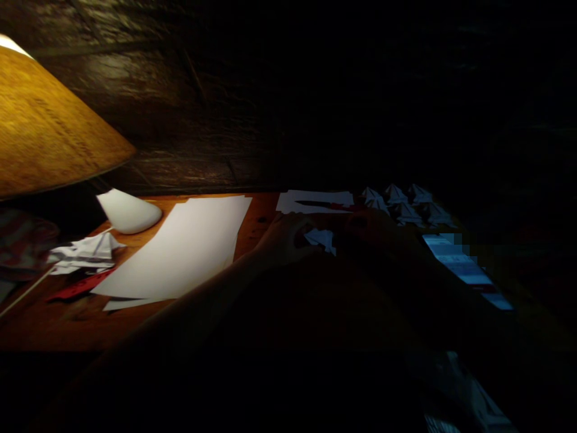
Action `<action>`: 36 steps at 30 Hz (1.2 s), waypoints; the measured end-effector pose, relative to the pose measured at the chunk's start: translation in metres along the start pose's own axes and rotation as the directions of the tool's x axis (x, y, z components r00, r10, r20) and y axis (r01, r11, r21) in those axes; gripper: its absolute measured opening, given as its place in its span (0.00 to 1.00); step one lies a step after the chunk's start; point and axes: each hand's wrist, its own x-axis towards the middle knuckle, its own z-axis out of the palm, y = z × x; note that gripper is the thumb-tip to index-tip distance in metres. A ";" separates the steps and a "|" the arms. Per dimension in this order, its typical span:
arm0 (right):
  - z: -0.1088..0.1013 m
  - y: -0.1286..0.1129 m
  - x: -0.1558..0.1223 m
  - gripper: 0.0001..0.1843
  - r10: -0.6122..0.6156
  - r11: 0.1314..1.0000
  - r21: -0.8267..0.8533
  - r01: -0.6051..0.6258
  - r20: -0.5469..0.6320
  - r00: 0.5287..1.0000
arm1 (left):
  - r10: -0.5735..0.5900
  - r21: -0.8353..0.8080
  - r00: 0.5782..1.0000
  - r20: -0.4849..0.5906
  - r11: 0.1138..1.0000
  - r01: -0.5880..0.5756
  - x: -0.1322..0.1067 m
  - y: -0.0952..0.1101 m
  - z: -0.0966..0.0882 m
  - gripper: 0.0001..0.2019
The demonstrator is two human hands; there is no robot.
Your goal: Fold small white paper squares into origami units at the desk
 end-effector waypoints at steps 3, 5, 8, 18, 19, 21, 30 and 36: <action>0.000 0.000 0.000 0.08 0.012 1.000 0.001 -0.012 -0.017 1.000 | -0.054 -0.007 0.996 -0.065 0.999 0.053 0.001 -0.001 -0.003 0.20; -0.001 0.002 0.001 0.09 0.025 0.999 -0.021 -0.026 -0.017 1.000 | -0.143 -0.075 0.986 -0.086 0.988 0.137 0.003 -0.005 -0.004 0.14; -0.004 0.004 0.001 0.11 0.043 0.997 -0.064 -0.044 -0.011 0.999 | -0.237 -0.173 0.965 -0.110 0.961 0.216 0.005 -0.012 -0.004 0.14; -0.007 -0.003 0.005 0.15 -0.393 0.901 0.250 0.353 0.133 0.910 | 0.165 -0.058 0.986 0.007 0.985 -0.164 0.000 0.001 0.002 0.21; -0.006 -0.003 0.005 0.16 -0.433 0.880 0.277 0.385 0.139 0.890 | 0.168 -0.057 0.986 -0.023 0.984 -0.169 0.000 0.001 0.003 0.21; -0.006 -0.003 0.005 0.18 -0.479 0.858 0.294 0.422 0.157 0.864 | 0.150 -0.082 0.981 -0.121 0.984 -0.160 0.001 -0.004 0.002 0.19; -0.007 0.012 0.003 0.22 -0.456 0.890 0.169 0.424 0.301 0.838 | -0.054 -0.206 0.927 -0.370 0.978 -0.025 0.008 -0.034 -0.006 0.11; -0.011 0.002 0.001 0.25 -0.464 0.886 0.145 0.442 0.307 0.831 | -0.231 -0.267 0.831 -0.506 0.958 0.105 0.009 -0.046 -0.013 0.08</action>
